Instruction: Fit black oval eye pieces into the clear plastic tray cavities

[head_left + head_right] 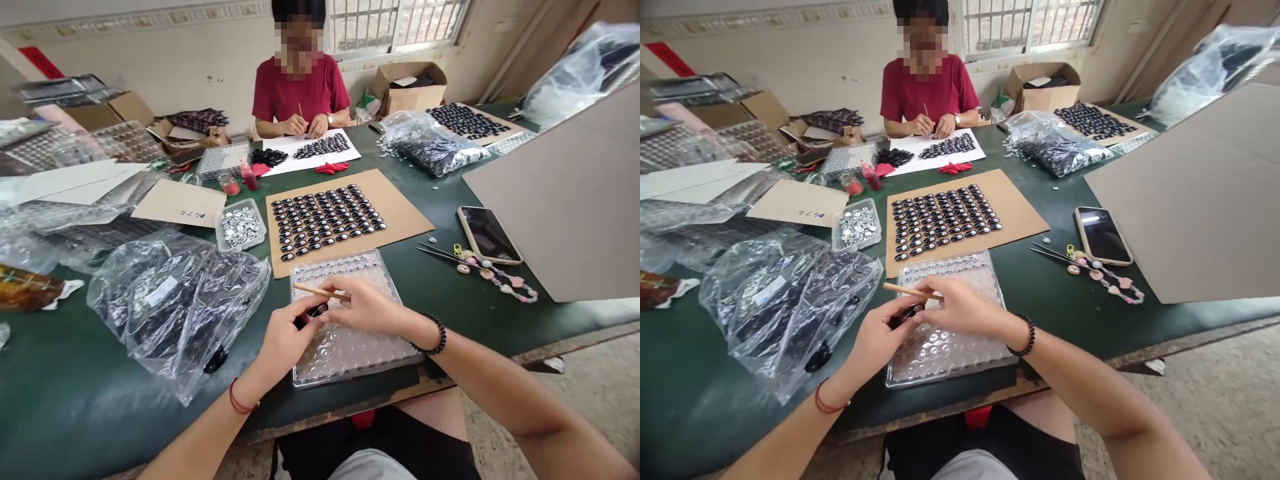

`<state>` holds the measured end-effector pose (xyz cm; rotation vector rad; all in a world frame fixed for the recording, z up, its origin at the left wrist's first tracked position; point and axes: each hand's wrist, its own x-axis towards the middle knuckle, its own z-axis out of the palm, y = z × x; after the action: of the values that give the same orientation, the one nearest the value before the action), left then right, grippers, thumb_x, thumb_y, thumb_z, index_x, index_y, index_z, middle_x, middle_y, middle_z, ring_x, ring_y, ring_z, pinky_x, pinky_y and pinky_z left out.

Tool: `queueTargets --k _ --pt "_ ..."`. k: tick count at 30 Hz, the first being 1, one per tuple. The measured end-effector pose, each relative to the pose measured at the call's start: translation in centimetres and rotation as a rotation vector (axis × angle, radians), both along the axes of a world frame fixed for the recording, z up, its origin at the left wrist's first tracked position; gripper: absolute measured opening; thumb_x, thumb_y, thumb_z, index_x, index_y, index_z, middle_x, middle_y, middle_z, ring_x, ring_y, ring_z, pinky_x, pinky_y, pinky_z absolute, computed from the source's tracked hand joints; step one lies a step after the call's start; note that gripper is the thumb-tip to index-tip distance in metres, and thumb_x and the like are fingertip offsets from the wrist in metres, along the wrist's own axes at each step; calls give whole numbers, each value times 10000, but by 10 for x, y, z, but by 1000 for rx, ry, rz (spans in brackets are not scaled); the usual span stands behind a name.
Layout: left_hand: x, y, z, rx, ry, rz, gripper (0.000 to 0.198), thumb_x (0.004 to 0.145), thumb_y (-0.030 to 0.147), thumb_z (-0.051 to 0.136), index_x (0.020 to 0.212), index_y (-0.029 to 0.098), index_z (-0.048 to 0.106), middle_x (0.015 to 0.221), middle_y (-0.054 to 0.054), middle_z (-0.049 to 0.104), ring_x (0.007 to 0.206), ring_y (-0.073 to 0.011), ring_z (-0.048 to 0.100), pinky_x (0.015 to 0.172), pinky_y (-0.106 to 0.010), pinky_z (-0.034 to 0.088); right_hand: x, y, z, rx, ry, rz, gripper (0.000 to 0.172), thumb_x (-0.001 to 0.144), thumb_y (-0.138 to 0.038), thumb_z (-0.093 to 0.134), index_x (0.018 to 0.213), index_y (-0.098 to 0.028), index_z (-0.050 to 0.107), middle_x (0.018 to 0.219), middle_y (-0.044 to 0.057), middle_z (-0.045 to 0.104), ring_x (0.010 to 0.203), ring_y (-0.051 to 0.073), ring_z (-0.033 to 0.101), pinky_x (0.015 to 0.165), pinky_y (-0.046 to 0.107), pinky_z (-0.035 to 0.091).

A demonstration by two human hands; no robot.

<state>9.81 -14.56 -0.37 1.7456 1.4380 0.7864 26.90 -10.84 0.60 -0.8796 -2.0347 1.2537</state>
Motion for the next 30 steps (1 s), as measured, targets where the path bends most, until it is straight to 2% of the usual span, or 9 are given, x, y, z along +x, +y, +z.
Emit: queueTargets --k 3,5,9,12,14,20,23,27,30 --pt "2 1 0 -51 -95 33 327 703 216 643 1030 215 643 765 -10 671 516 -92 472 518 -210 407 2 3 1 42 5 -72 144 749 -166 591 891 -189 591 817 -4 618 709 105 536 593 204 403" --pt "1 3 1 -127 -292 123 361 696 217 657 1055 208 620 713 -1 642 469 -70 443 453 -185 386 11 13 4 94 29 -184 113 761 -196 587 871 -182 608 759 -6 621 619 90 514 546 202 386" --pt "-11 16 9 -331 -907 404 233 749 139 590 977 183 610 724 0 576 442 -26 404 358 -119 309 59 57 8 283 54 -665 158 786 -266 557 885 -161 620 770 23 627 567 92 499 527 220 383" --pt "-21 25 16 -512 -1154 509 224 760 20 503 917 141 608 796 -44 569 584 -63 514 455 -136 424 101 99 -5 394 -187 -1017 189 792 -273 516 896 -146 610 882 57 635 691 136 542 630 251 404" --pt "-25 28 20 -575 -1171 538 265 754 -32 459 899 134 606 866 -72 576 657 -91 550 516 -172 476 121 122 -21 343 -375 -1008 191 786 -235 487 886 -138 617 870 71 646 755 167 558 663 264 403" --pt "-25 28 19 -577 -1103 542 334 767 -71 417 948 136 606 990 -102 582 687 -96 572 490 -156 475 136 152 -60 310 -512 -890 179 756 -231 504 840 -176 653 809 65 660 723 193 562 585 265 370" --pt "-21 27 18 -624 -1076 498 332 787 -46 425 1004 135 598 1058 -118 572 663 -80 569 403 -109 413 140 155 -67 312 -555 -858 199 790 -245 469 836 -182 652 869 71 648 788 197 552 612 266 361" --pt "-16 26 17 -649 -1030 435 294 808 41 484 1057 166 576 883 -61 591 419 3 394 289 -79 269 142 155 -67 339 -583 -818 225 826 -241 426 830 -188 645 964 61 628 828 182 542 636 261 351" --pt "-16 24 16 -625 -1005 407 271 809 90 510 1051 199 564 781 -14 567 363 15 312 283 -83 238 141 152 -66 358 -586 -795 218 830 -239 431 812 -187 642 954 55 630 806 170 541 634 256 348"
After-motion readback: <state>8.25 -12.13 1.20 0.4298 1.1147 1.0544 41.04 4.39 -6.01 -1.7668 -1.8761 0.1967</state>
